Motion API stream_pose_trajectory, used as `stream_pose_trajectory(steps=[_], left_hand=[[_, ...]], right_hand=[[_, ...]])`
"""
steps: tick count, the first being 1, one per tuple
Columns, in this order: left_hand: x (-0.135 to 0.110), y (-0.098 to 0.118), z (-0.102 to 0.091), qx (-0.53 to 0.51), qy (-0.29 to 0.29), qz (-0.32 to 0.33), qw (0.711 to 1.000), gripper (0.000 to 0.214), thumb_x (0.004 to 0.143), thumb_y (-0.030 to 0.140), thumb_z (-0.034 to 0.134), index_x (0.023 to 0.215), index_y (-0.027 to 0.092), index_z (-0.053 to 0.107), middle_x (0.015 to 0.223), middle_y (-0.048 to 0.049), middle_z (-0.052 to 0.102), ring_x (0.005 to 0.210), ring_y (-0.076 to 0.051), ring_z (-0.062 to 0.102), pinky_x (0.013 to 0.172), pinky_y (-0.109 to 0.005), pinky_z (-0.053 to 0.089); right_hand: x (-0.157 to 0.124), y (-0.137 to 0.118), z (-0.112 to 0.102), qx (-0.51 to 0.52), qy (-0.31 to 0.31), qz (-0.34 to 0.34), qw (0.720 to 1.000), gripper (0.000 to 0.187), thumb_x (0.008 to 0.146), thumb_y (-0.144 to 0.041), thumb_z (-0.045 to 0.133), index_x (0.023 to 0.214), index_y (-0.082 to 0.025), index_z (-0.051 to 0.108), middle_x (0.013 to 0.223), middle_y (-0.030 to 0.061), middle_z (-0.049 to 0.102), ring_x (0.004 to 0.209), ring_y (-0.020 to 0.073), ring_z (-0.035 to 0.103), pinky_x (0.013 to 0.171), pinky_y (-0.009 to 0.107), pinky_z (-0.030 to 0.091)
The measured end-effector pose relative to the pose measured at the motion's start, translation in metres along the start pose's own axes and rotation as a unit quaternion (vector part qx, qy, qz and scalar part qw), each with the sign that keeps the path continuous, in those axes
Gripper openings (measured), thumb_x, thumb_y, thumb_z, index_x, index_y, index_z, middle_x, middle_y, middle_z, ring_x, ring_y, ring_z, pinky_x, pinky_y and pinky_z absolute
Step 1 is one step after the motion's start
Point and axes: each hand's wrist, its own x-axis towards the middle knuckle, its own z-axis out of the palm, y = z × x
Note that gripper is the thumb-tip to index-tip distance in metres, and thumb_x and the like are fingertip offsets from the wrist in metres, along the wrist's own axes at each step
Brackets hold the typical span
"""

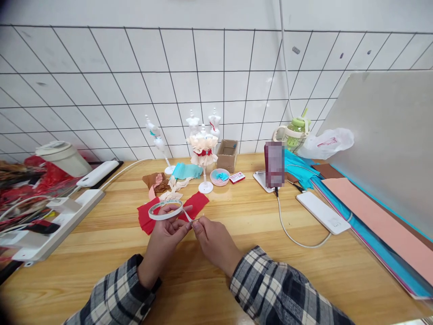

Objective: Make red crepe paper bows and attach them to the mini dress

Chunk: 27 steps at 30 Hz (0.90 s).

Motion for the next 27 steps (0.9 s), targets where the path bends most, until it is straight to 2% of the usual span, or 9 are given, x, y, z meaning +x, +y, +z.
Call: stream_pose_trajectory(steps=[9, 20, 25, 27], left_hand=[[-0.0039, -0.0023, 0.0065, -0.022, -0.001, -0.012, 1.000, 0.049, 0.064, 0.019, 0.074, 0.097, 0.023, 0.038, 0.111, -0.0077, 0.065, 0.056, -0.007, 0.059, 0.057, -0.022, 0.048], [-0.0045, -0.0019, 0.0069, -0.029, -0.006, -0.007, 1.000, 0.049, 0.064, 0.018, 0.074, 0.097, 0.023, 0.038, 0.110, -0.0078, 0.065, 0.055, -0.007, 0.059, 0.056, -0.022, 0.049], [-0.0050, -0.0015, 0.0043, -0.048, 0.001, -0.007, 0.999, 0.043, 0.068, 0.026, 0.074, 0.096, 0.022, 0.042, 0.107, -0.0072, 0.068, 0.065, -0.012, 0.063, 0.065, -0.027, 0.051], [-0.0022, -0.0001, 0.0001, -0.021, 0.021, 0.002, 1.000, 0.034, 0.073, 0.032, 0.070, 0.092, 0.021, 0.044, 0.099, -0.0059, 0.070, 0.065, -0.013, 0.063, 0.060, -0.026, 0.050]], right_hand=[[0.0009, -0.0005, 0.0057, -0.003, 0.030, 0.002, 1.000, 0.030, 0.097, -0.041, 0.029, 0.078, -0.022, 0.042, 0.067, -0.0012, 0.054, 0.059, 0.0146, 0.048, 0.055, 0.024, 0.030], [0.0011, -0.0006, 0.0050, -0.040, 0.037, -0.003, 0.998, 0.033, 0.098, -0.040, 0.026, 0.076, -0.022, 0.043, 0.065, -0.0009, 0.053, 0.057, 0.0145, 0.046, 0.054, 0.024, 0.027], [0.0039, 0.0018, 0.0000, -0.019, 0.008, -0.009, 1.000, 0.036, 0.098, -0.043, 0.025, 0.076, -0.022, 0.045, 0.065, -0.0014, 0.052, 0.058, 0.0137, 0.046, 0.055, 0.024, 0.029], [0.0045, 0.0024, -0.0022, -0.001, -0.013, -0.024, 1.000, 0.038, 0.098, -0.043, 0.024, 0.076, -0.021, 0.046, 0.066, -0.0012, 0.053, 0.060, 0.0134, 0.048, 0.056, 0.023, 0.031]])
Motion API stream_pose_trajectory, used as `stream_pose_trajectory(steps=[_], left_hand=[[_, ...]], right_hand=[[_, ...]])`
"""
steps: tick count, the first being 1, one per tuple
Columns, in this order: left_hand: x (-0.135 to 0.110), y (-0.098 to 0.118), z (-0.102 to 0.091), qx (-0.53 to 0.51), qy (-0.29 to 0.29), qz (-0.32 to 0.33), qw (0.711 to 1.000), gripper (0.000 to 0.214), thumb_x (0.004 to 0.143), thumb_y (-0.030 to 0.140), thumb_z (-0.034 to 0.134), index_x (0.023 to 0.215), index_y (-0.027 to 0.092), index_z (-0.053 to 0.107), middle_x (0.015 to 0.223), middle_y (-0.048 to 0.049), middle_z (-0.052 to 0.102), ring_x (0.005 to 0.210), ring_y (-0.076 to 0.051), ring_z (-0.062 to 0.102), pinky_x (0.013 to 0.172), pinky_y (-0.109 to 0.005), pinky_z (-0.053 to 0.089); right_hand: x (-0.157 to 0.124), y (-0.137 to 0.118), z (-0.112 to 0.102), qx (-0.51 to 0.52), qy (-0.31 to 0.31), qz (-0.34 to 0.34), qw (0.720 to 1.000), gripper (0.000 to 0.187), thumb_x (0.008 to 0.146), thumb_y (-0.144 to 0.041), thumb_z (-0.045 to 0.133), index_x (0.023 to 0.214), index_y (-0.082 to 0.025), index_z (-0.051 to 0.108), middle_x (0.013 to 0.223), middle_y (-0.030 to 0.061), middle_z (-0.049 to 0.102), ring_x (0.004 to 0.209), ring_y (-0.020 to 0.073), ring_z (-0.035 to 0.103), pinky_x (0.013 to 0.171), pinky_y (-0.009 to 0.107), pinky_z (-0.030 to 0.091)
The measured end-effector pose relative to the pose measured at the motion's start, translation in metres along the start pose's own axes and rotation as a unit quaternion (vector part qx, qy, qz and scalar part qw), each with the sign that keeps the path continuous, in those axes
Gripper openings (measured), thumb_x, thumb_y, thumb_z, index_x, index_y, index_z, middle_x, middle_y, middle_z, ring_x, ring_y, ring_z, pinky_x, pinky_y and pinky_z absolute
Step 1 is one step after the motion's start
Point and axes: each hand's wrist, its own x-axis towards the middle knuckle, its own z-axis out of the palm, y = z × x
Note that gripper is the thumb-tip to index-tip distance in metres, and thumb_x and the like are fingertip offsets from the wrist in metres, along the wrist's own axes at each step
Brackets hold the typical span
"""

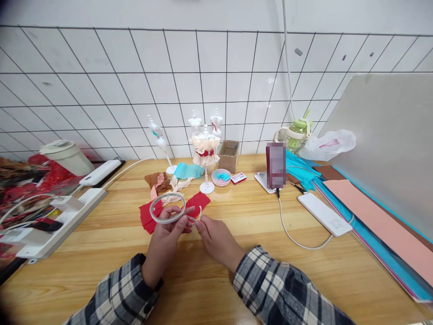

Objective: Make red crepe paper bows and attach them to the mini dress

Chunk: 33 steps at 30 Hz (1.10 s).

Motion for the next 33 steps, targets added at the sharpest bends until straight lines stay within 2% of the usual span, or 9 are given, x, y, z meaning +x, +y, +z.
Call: stream_pose_trajectory(steps=[5, 7, 9, 12, 14, 17, 24, 28, 33], left_hand=[[0.015, 0.008, -0.016, 0.054, 0.082, 0.052, 0.994, 0.027, 0.079, 0.040, 0.064, 0.086, 0.020, 0.048, 0.083, -0.0021, 0.071, 0.049, -0.007, 0.051, 0.043, -0.019, 0.036], [0.018, 0.011, -0.020, 0.040, 0.103, 0.063, 0.992, 0.028, 0.078, 0.041, 0.064, 0.087, 0.020, 0.048, 0.085, -0.0017, 0.071, 0.048, -0.007, 0.049, 0.042, -0.018, 0.035], [0.018, 0.012, -0.019, 0.045, 0.102, 0.057, 0.992, 0.030, 0.077, 0.042, 0.065, 0.088, 0.020, 0.047, 0.084, -0.0016, 0.071, 0.045, -0.006, 0.048, 0.040, -0.018, 0.035], [0.011, 0.009, -0.011, 0.069, 0.070, 0.030, 0.995, 0.032, 0.077, 0.042, 0.065, 0.087, 0.020, 0.046, 0.081, -0.0025, 0.071, 0.042, -0.007, 0.048, 0.037, -0.018, 0.036], [0.005, 0.006, -0.005, 0.075, 0.036, 0.007, 0.997, 0.032, 0.076, 0.042, 0.066, 0.087, 0.019, 0.045, 0.080, -0.0033, 0.071, 0.043, -0.008, 0.052, 0.038, -0.019, 0.040], [-0.001, 0.003, 0.000, 0.084, 0.000, -0.020, 0.996, 0.032, 0.076, 0.042, 0.066, 0.087, 0.019, 0.047, 0.075, -0.0020, 0.070, 0.044, -0.010, 0.056, 0.039, -0.020, 0.043], [0.001, 0.004, 0.000, 0.100, 0.017, -0.028, 0.994, 0.034, 0.071, 0.042, 0.070, 0.084, 0.019, 0.049, 0.072, -0.0015, 0.070, 0.041, -0.011, 0.057, 0.031, -0.018, 0.036], [0.000, 0.002, 0.001, 0.094, 0.001, -0.027, 0.995, 0.031, 0.073, 0.042, 0.068, 0.082, 0.019, 0.049, 0.075, -0.0022, 0.071, 0.047, -0.013, 0.061, 0.041, -0.022, 0.046], [0.005, -0.006, -0.006, 0.151, 0.009, 0.039, 0.988, 0.025, 0.074, 0.037, 0.068, 0.082, 0.017, 0.055, 0.078, -0.0048, 0.072, 0.071, -0.018, 0.068, 0.063, -0.028, 0.052]], right_hand=[[0.001, 0.002, -0.003, -0.003, -0.022, 0.004, 1.000, 0.031, 0.092, -0.046, 0.041, 0.078, -0.020, 0.051, 0.066, -0.0026, 0.056, 0.059, 0.0120, 0.048, 0.054, 0.023, 0.030], [0.001, 0.002, -0.006, -0.025, 0.021, 0.038, 0.999, 0.027, 0.087, -0.042, 0.050, 0.072, -0.020, 0.050, 0.059, -0.0042, 0.051, 0.054, 0.0112, 0.045, 0.052, 0.023, 0.028], [0.001, -0.001, -0.009, -0.038, 0.098, 0.049, 0.993, 0.022, 0.086, -0.035, 0.051, 0.069, -0.020, 0.049, 0.058, -0.0038, 0.048, 0.054, 0.0117, 0.044, 0.052, 0.024, 0.030], [-0.001, -0.007, -0.013, -0.014, 0.158, -0.018, 0.987, 0.013, 0.085, -0.030, 0.051, 0.078, -0.020, 0.055, 0.075, 0.0020, 0.057, 0.070, 0.0153, 0.053, 0.063, 0.026, 0.039], [-0.002, -0.011, -0.012, 0.018, 0.145, -0.061, 0.987, 0.013, 0.084, -0.031, 0.054, 0.088, -0.020, 0.059, 0.087, 0.0049, 0.061, 0.081, 0.0174, 0.056, 0.071, 0.027, 0.043], [-0.004, -0.011, -0.008, 0.051, 0.122, -0.060, 0.989, 0.018, 0.081, -0.031, 0.059, 0.096, -0.020, 0.062, 0.088, 0.0044, 0.066, 0.081, 0.0174, 0.059, 0.072, 0.028, 0.045], [-0.002, -0.011, -0.001, 0.133, 0.066, -0.018, 0.989, 0.016, 0.083, -0.030, 0.057, 0.089, -0.019, 0.069, 0.077, 0.0001, 0.068, 0.067, 0.0132, 0.058, 0.061, 0.022, 0.044], [-0.001, -0.013, 0.002, 0.136, 0.063, -0.001, 0.989, 0.016, 0.083, -0.025, 0.056, 0.080, -0.019, 0.071, 0.071, -0.0005, 0.068, 0.064, 0.0123, 0.057, 0.059, 0.021, 0.041], [0.002, -0.008, 0.000, 0.162, 0.048, 0.025, 0.985, 0.014, 0.079, -0.025, 0.060, 0.080, -0.018, 0.071, 0.073, 0.0006, 0.070, 0.065, 0.0139, 0.059, 0.060, 0.022, 0.043]])
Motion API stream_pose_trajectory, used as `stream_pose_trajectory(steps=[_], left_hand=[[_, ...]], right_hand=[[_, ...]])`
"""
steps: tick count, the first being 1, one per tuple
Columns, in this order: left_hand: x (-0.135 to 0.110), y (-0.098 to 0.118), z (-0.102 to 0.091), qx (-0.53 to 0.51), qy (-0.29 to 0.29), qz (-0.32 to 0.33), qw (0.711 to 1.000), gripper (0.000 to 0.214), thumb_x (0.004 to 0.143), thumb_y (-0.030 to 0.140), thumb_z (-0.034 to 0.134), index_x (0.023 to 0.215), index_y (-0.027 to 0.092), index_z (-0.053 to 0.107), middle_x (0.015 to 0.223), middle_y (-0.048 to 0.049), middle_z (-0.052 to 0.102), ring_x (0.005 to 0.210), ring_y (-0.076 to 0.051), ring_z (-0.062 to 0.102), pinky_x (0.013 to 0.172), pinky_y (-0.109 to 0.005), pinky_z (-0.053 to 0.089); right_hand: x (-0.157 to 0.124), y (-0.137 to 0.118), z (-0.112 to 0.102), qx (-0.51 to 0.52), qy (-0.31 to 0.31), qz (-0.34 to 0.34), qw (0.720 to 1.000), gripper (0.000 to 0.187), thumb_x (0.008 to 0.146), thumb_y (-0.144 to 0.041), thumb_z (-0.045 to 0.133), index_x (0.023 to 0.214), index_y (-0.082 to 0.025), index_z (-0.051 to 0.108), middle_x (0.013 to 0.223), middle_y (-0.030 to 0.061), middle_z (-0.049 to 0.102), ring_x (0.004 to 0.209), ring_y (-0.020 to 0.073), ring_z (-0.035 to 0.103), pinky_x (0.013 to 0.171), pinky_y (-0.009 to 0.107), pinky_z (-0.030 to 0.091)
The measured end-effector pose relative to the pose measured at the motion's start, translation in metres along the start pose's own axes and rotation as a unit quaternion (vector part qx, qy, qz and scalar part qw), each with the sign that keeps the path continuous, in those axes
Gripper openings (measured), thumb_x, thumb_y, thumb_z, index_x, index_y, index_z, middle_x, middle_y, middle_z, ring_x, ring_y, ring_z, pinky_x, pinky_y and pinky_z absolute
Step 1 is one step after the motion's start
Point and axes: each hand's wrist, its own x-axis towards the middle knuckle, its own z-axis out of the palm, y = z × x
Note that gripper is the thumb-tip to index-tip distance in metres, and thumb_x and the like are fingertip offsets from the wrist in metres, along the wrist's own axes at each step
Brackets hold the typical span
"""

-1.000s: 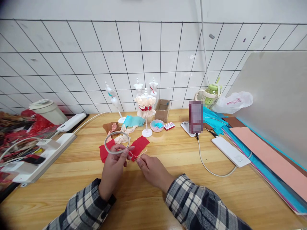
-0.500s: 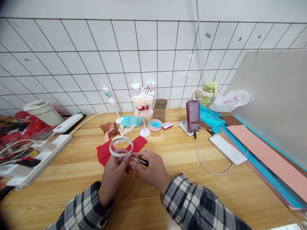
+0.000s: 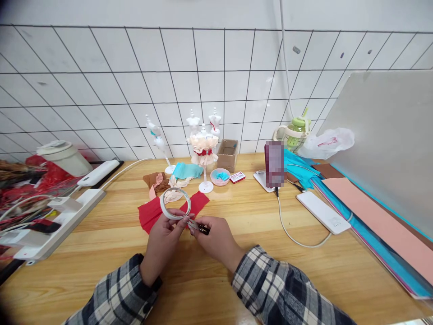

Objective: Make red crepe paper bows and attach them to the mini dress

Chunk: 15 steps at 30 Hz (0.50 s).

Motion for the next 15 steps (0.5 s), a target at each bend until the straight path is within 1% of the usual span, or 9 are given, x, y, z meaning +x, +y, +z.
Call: stream_pose_trajectory(steps=[2, 4, 6, 7, 8, 10, 11, 13, 15], left_hand=[[0.0016, -0.0015, -0.0017, -0.009, -0.003, 0.000, 1.000, 0.025, 0.074, 0.037, 0.068, 0.083, 0.017, 0.056, 0.082, -0.0065, 0.072, 0.076, -0.020, 0.069, 0.065, -0.029, 0.052], [0.0018, -0.0007, -0.0021, -0.030, -0.016, -0.022, 0.999, 0.027, 0.076, 0.039, 0.066, 0.085, 0.016, 0.056, 0.084, -0.0077, 0.073, 0.075, -0.021, 0.069, 0.060, -0.028, 0.052], [0.0010, 0.0011, -0.0015, -0.038, -0.011, -0.043, 0.998, 0.029, 0.076, 0.042, 0.065, 0.086, 0.016, 0.057, 0.083, -0.0083, 0.074, 0.074, -0.021, 0.069, 0.056, -0.027, 0.051], [0.0005, 0.0020, -0.0011, -0.040, -0.001, -0.050, 0.998, 0.030, 0.075, 0.042, 0.066, 0.086, 0.015, 0.058, 0.083, -0.0086, 0.074, 0.074, -0.022, 0.069, 0.055, -0.026, 0.050], [0.0002, 0.0026, -0.0007, -0.045, 0.012, -0.054, 0.997, 0.031, 0.074, 0.043, 0.067, 0.085, 0.015, 0.058, 0.083, -0.0087, 0.074, 0.074, -0.021, 0.069, 0.055, -0.026, 0.051], [-0.0001, 0.0031, -0.0002, -0.058, 0.033, -0.061, 0.996, 0.032, 0.071, 0.042, 0.070, 0.083, 0.015, 0.058, 0.083, -0.0084, 0.074, 0.071, -0.020, 0.068, 0.056, -0.026, 0.051], [0.0000, 0.0030, -0.0002, -0.067, 0.037, -0.066, 0.995, 0.033, 0.070, 0.042, 0.071, 0.082, 0.015, 0.058, 0.082, -0.0079, 0.073, 0.069, -0.020, 0.068, 0.057, -0.027, 0.052], [0.0004, 0.0024, -0.0005, -0.098, 0.026, -0.083, 0.991, 0.034, 0.068, 0.041, 0.073, 0.084, 0.015, 0.058, 0.081, -0.0064, 0.073, 0.067, -0.019, 0.067, 0.060, -0.029, 0.054], [0.0007, 0.0015, -0.0010, -0.141, -0.008, -0.105, 0.984, 0.036, 0.069, 0.037, 0.074, 0.091, 0.016, 0.056, 0.084, -0.0052, 0.072, 0.069, -0.018, 0.067, 0.063, -0.031, 0.055]], right_hand=[[0.0018, 0.0019, -0.0020, 0.022, -0.025, 0.012, 0.999, 0.017, 0.081, -0.028, 0.058, 0.080, -0.017, 0.071, 0.072, 0.0010, 0.069, 0.066, 0.0146, 0.060, 0.060, 0.023, 0.043], [0.0027, 0.0030, -0.0032, 0.060, -0.052, 0.019, 0.997, 0.021, 0.083, -0.031, 0.056, 0.081, -0.017, 0.070, 0.075, 0.0020, 0.070, 0.071, 0.0158, 0.062, 0.065, 0.025, 0.045], [0.0025, 0.0031, -0.0033, 0.105, -0.056, 0.029, 0.992, 0.020, 0.084, -0.032, 0.055, 0.086, -0.017, 0.069, 0.082, 0.0033, 0.071, 0.077, 0.0170, 0.064, 0.071, 0.027, 0.046], [0.0021, 0.0029, -0.0030, 0.121, -0.054, 0.038, 0.990, 0.020, 0.083, -0.032, 0.056, 0.091, -0.017, 0.067, 0.084, 0.0035, 0.071, 0.078, 0.0172, 0.064, 0.072, 0.027, 0.047], [0.0015, 0.0027, -0.0026, 0.130, -0.050, 0.048, 0.989, 0.022, 0.083, -0.031, 0.057, 0.099, -0.018, 0.064, 0.083, 0.0032, 0.071, 0.077, 0.0170, 0.064, 0.071, 0.027, 0.047], [0.0006, 0.0026, -0.0020, 0.132, -0.051, 0.065, 0.988, 0.035, 0.082, -0.029, 0.059, 0.115, -0.020, 0.052, 0.079, 0.0014, 0.072, 0.071, 0.0161, 0.064, 0.066, 0.027, 0.047], [0.0004, 0.0028, -0.0019, 0.129, -0.059, 0.070, 0.987, 0.041, 0.082, -0.029, 0.059, 0.120, -0.021, 0.046, 0.076, 0.0004, 0.072, 0.067, 0.0156, 0.063, 0.063, 0.026, 0.046], [0.0005, 0.0040, -0.0023, 0.122, -0.080, 0.072, 0.987, 0.042, 0.084, -0.029, 0.056, 0.122, -0.022, 0.040, 0.074, -0.0005, 0.071, 0.063, 0.0150, 0.062, 0.059, 0.026, 0.044], [0.0011, 0.0059, -0.0033, 0.116, -0.088, 0.064, 0.987, 0.034, 0.086, -0.030, 0.054, 0.116, -0.023, 0.041, 0.074, -0.0006, 0.071, 0.064, 0.0149, 0.062, 0.059, 0.025, 0.044]])
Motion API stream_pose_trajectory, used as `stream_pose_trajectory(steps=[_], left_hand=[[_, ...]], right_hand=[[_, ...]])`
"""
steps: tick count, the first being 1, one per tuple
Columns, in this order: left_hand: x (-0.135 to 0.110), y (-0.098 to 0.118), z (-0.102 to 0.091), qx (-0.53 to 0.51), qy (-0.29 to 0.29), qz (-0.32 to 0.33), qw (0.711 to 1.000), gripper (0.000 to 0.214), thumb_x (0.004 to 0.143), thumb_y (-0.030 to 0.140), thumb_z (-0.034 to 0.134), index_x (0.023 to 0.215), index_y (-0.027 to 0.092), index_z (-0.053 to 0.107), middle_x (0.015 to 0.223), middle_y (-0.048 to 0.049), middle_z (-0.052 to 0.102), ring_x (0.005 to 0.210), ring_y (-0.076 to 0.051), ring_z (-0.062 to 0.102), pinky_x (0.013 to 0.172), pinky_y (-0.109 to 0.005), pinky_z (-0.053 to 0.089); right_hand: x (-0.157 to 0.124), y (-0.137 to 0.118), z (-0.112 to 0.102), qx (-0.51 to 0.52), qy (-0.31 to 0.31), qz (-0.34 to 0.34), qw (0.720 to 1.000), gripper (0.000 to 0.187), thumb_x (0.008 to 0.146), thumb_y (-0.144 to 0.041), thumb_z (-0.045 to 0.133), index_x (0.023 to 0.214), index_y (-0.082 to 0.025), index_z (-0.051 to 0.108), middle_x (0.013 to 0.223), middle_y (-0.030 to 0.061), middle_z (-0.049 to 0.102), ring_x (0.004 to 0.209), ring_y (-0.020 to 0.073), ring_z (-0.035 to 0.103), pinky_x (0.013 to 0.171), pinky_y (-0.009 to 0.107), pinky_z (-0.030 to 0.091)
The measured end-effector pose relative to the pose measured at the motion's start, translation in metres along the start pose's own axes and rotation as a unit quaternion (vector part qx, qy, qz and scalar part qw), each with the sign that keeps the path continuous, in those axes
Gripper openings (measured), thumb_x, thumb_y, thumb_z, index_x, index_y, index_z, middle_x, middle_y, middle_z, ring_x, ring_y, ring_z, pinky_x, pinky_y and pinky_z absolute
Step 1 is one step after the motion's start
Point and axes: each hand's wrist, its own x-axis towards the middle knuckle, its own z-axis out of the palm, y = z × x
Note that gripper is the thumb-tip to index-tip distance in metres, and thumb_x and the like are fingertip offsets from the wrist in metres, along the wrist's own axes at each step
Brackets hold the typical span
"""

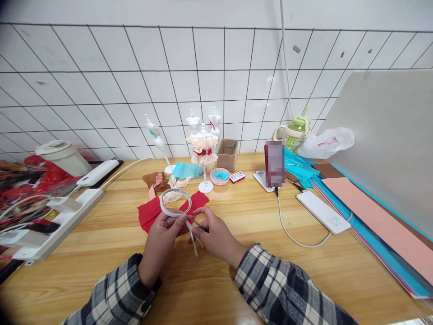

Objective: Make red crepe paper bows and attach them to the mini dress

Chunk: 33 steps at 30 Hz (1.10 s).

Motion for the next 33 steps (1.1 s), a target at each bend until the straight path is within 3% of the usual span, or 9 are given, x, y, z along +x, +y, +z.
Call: stream_pose_trajectory(steps=[5, 11, 15, 20, 24, 26, 28, 30, 33], left_hand=[[0.001, -0.004, 0.000, -0.094, -0.084, -0.017, 0.992, 0.051, 0.066, 0.020, 0.077, 0.108, 0.020, 0.047, 0.102, -0.0071, 0.067, 0.082, -0.018, 0.066, 0.067, -0.030, 0.055], [0.003, -0.009, 0.000, -0.094, -0.095, 0.011, 0.991, 0.066, 0.067, 0.014, 0.073, 0.122, 0.023, 0.038, 0.103, -0.0061, 0.065, 0.073, -0.015, 0.065, 0.065, -0.030, 0.054], [0.003, -0.006, 0.000, -0.060, -0.076, 0.012, 0.995, 0.072, 0.066, 0.013, 0.073, 0.127, 0.022, 0.035, 0.101, -0.0054, 0.067, 0.070, -0.012, 0.064, 0.069, -0.027, 0.052], [0.000, -0.001, 0.003, -0.037, -0.053, -0.013, 0.998, 0.078, 0.062, 0.013, 0.075, 0.129, 0.022, 0.036, 0.109, -0.0080, 0.066, 0.065, -0.008, 0.061, 0.065, -0.021, 0.050], [0.001, -0.001, 0.002, -0.041, -0.042, -0.001, 0.998, 0.078, 0.061, 0.015, 0.077, 0.128, 0.022, 0.037, 0.118, -0.0112, 0.061, 0.066, -0.008, 0.062, 0.069, -0.024, 0.051], [0.003, -0.001, 0.000, -0.041, -0.025, 0.010, 0.999, 0.077, 0.063, 0.017, 0.076, 0.128, 0.024, 0.037, 0.122, -0.0112, 0.059, 0.068, -0.008, 0.063, 0.071, -0.025, 0.052], [0.006, -0.002, -0.003, -0.043, -0.012, 0.017, 0.999, 0.076, 0.063, 0.018, 0.076, 0.128, 0.024, 0.036, 0.125, -0.0114, 0.057, 0.070, -0.009, 0.065, 0.072, -0.026, 0.052], [0.008, -0.001, -0.004, -0.044, -0.002, 0.021, 0.999, 0.076, 0.063, 0.018, 0.076, 0.128, 0.025, 0.036, 0.126, -0.0119, 0.056, 0.072, -0.010, 0.066, 0.071, -0.027, 0.053], [0.009, 0.000, -0.004, -0.043, 0.004, 0.028, 0.999, 0.076, 0.063, 0.018, 0.077, 0.127, 0.026, 0.037, 0.127, -0.0115, 0.056, 0.072, -0.010, 0.066, 0.071, -0.026, 0.053]], right_hand=[[0.001, 0.001, -0.004, -0.036, 0.034, -0.030, 0.998, 0.028, 0.087, -0.031, 0.052, 0.112, -0.024, 0.042, 0.072, -0.0021, 0.068, 0.068, 0.0151, 0.062, 0.063, 0.026, 0.044], [-0.002, -0.006, -0.005, -0.078, 0.026, -0.079, 0.993, 0.034, 0.090, -0.026, 0.049, 0.123, -0.026, 0.042, 0.074, -0.0036, 0.067, 0.069, 0.0138, 0.062, 0.064, 0.025, 0.044], [-0.005, -0.009, -0.008, -0.183, 0.057, -0.106, 0.976, 0.041, 0.087, -0.016, 0.049, 0.125, -0.029, 0.043, 0.080, -0.0038, 0.069, 0.073, 0.0141, 0.063, 0.066, 0.024, 0.043], [-0.006, -0.005, -0.012, -0.334, 0.094, -0.126, 0.929, 0.048, 0.083, -0.010, 0.049, 0.127, -0.029, 0.045, 0.102, 0.0008, 0.068, 0.087, 0.0182, 0.064, 0.075, 0.028, 0.045], [-0.006, -0.008, -0.013, -0.338, 0.160, -0.155, 0.914, 0.036, 0.085, -0.015, 0.047, 0.120, -0.025, 0.053, 0.119, 0.0057, 0.061, 0.107, 0.0196, 0.057, 0.087, 0.030, 0.044], [-0.006, -0.012, -0.012, -0.312, 0.185, -0.151, 0.920, 0.025, 0.090, -0.024, 0.046, 0.111, -0.023, 0.058, 0.111, 0.0072, 0.063, 0.101, 0.0188, 0.058, 0.083, 0.028, 0.044], [-0.007, -0.014, -0.009, -0.280, 0.144, -0.115, 0.942, 0.023, 0.093, -0.034, 0.042, 0.097, -0.022, 0.060, 0.088, 0.0045, 0.066, 0.079, 0.0162, 0.060, 0.069, 0.026, 0.044], [-0.007, -0.012, -0.007, -0.254, 0.064, -0.066, 0.963, 0.033, 0.094, -0.043, 0.038, 0.083, -0.021, 0.059, 0.070, 0.0005, 0.062, 0.064, 0.0139, 0.056, 0.059, 0.025, 0.040], [-0.005, -0.005, -0.003, -0.216, 0.021, -0.023, 0.976, 0.045, 0.096, -0.047, 0.028, 0.075, -0.020, 0.057, 0.066, -0.0009, 0.057, 0.062, 0.0127, 0.052, 0.058, 0.024, 0.037]])
